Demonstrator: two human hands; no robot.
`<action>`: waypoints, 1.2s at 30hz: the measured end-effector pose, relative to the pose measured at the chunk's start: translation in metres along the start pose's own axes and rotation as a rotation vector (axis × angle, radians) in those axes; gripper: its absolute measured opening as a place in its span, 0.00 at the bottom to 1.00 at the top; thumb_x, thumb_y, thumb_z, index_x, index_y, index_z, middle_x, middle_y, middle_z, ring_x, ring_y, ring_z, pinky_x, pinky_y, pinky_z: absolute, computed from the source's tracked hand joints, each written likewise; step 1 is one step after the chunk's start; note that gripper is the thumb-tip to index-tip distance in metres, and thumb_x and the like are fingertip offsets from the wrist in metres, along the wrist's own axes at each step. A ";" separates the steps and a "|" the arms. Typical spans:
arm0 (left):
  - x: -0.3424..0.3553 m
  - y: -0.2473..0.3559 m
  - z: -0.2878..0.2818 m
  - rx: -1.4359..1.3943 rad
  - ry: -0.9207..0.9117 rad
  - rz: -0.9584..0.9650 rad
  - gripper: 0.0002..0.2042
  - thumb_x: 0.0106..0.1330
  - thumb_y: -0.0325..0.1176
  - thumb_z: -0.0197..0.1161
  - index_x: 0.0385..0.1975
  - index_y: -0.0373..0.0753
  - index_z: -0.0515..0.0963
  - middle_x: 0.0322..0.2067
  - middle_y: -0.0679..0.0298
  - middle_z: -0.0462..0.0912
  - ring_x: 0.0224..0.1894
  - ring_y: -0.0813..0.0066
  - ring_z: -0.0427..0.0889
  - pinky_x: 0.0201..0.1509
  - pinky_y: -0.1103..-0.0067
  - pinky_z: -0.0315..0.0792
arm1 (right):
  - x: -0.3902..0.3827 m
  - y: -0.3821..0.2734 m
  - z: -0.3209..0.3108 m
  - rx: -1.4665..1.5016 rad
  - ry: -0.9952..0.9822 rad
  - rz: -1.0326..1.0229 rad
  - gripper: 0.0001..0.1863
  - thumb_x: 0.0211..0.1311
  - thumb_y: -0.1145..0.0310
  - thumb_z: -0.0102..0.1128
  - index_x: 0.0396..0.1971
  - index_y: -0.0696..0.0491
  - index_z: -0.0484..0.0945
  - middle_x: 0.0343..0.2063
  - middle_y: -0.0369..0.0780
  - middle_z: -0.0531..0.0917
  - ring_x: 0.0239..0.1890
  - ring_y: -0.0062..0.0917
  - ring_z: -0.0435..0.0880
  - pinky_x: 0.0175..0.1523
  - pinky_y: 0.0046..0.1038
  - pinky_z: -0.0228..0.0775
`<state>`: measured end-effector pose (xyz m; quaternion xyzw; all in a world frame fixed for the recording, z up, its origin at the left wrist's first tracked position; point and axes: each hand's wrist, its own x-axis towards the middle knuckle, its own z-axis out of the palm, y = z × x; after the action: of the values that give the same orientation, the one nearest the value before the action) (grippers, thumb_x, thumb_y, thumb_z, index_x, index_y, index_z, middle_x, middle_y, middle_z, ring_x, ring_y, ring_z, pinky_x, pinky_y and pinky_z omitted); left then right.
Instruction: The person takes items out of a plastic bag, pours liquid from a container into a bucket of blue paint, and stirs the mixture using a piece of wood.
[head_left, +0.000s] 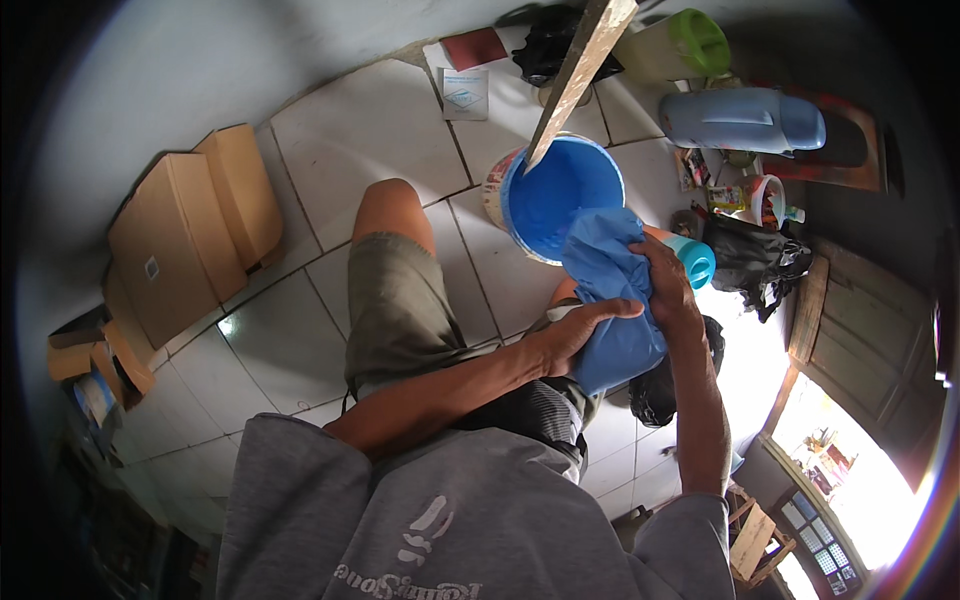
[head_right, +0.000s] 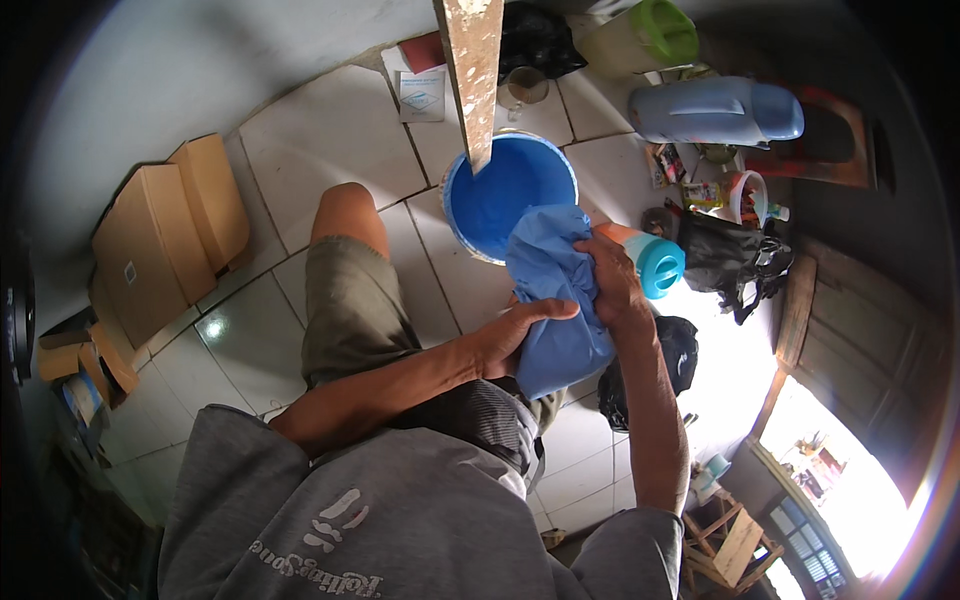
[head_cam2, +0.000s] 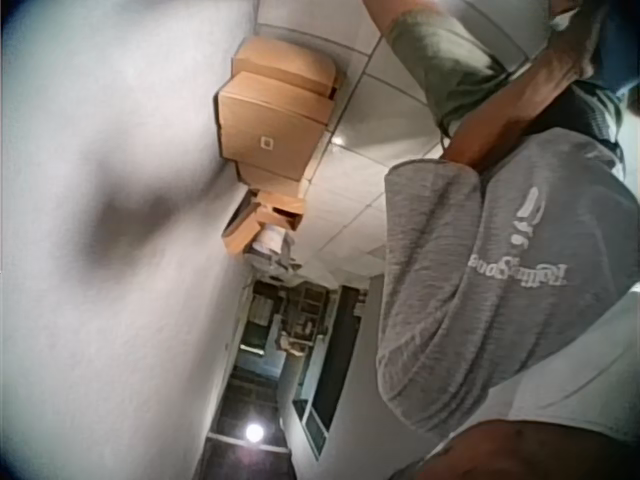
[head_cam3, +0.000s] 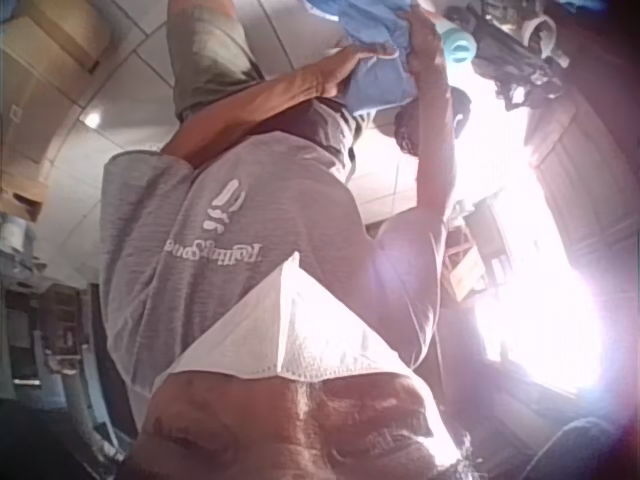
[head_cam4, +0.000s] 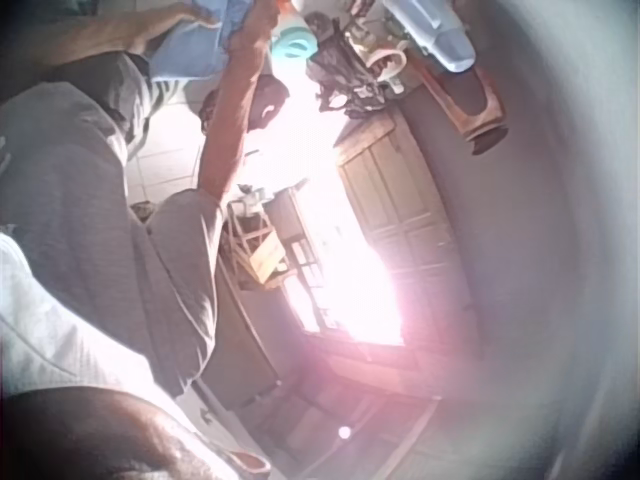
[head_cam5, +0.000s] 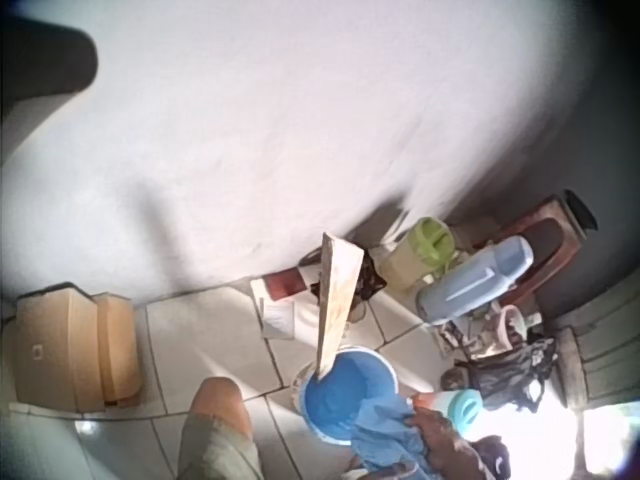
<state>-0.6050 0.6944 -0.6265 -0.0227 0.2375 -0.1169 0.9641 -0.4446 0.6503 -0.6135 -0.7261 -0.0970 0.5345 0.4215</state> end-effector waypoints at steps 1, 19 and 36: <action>0.003 -0.002 0.002 0.003 -0.019 0.028 0.29 0.48 0.43 0.64 0.48 0.37 0.62 0.41 0.57 0.72 0.43 0.66 0.74 0.48 0.71 0.70 | 0.003 0.012 -0.012 -0.365 -0.043 -0.257 0.11 0.52 0.73 0.51 0.36 0.57 0.72 0.33 0.41 0.77 0.36 0.28 0.77 0.42 0.23 0.70; 0.004 0.012 0.033 -0.071 -0.054 -0.258 0.24 0.47 0.34 0.60 0.46 0.37 0.65 0.35 0.57 0.74 0.32 0.67 0.77 0.34 0.70 0.74 | 0.013 -0.056 0.010 -0.573 -0.257 0.476 0.31 0.37 0.66 0.65 0.45 0.63 0.67 0.35 0.44 0.77 0.34 0.26 0.79 0.42 0.23 0.72; 0.000 0.002 0.048 0.116 0.154 -0.180 0.09 0.42 0.33 0.58 0.22 0.38 0.70 0.18 0.65 0.70 0.18 0.76 0.70 0.21 0.76 0.67 | 0.014 -0.038 0.002 -0.589 -0.147 0.458 0.33 0.37 0.63 0.61 0.46 0.65 0.66 0.35 0.47 0.77 0.35 0.28 0.78 0.42 0.24 0.70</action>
<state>-0.5824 0.6957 -0.5841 0.0210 0.3004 -0.2181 0.9283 -0.4289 0.6832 -0.5963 -0.7789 -0.1119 0.6146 0.0563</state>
